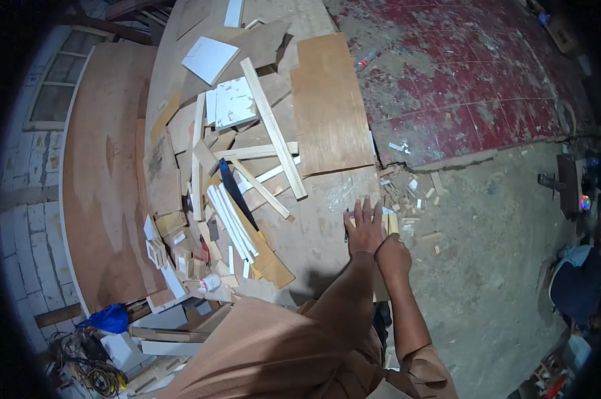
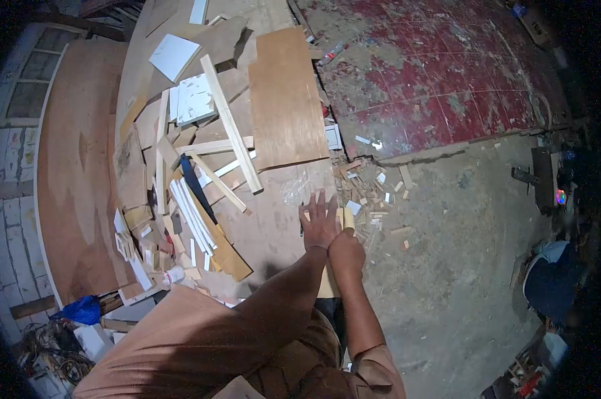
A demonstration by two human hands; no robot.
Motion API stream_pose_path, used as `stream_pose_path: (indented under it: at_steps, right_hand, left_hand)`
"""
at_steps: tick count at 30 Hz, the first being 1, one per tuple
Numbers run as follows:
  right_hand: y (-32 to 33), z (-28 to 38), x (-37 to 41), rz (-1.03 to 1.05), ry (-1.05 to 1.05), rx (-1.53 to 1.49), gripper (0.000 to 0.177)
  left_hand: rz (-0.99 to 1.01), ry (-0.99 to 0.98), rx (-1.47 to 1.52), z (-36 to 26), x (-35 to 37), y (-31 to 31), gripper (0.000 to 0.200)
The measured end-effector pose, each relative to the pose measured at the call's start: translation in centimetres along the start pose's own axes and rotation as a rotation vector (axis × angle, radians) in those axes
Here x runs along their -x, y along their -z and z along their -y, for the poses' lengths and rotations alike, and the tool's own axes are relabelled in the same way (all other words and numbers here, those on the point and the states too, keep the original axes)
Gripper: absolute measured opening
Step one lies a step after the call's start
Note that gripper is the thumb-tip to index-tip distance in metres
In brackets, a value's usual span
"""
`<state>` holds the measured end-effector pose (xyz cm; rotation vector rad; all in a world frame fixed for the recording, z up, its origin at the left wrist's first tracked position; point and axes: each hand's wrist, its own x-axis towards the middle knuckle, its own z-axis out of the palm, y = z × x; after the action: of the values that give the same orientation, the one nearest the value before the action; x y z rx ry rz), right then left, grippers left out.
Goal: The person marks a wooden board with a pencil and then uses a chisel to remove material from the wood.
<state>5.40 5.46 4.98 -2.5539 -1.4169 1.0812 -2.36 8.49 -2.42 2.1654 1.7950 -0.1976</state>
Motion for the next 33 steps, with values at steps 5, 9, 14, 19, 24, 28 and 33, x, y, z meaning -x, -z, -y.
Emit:
stream_pose_path:
  at_steps: [5, 9, 14, 19, 24, 28, 33]
  right_hand:
    - [2.8, -3.3, 7.0, 0.183, 0.033, 0.037, 0.022]
    - [6.4, -2.4, 9.6, 0.277, -0.114, 0.082, 0.022]
    - [0.7, -2.1, 1.0, 0.139, 0.069, 0.031, 0.022]
    - [0.0, -1.0, 0.0, 0.063, 0.007, -0.007, 0.024]
    - [4.9, -2.7, 8.5, 0.28, -0.092, 0.06, 0.027]
    - [5.1, -2.6, 8.2, 0.24, -0.056, 0.027, 0.026]
    - [2.1, -0.3, -0.4, 0.222, -0.009, -0.053, 0.029]
  left_hand:
    - [0.042, 0.007, 0.002, -0.7, 0.4, 2.1, 0.069]
    - [0.017, -0.007, 0.003, -0.4, 0.4, 1.4, 0.07]
    - [0.027, 0.003, 0.003, -0.3, 0.1, 1.1, 0.07]
    - [-0.012, -0.006, 0.016, -0.1, 0.3, 0.4, 0.071]
    - [-0.003, -0.003, 0.019, -0.7, 0.5, 1.7, 0.068]
    - [0.003, -0.004, 0.028, -0.6, 0.6, 2.1, 0.068]
    - [-0.177, -0.038, -0.012, 0.3, 0.1, -1.3, 0.065]
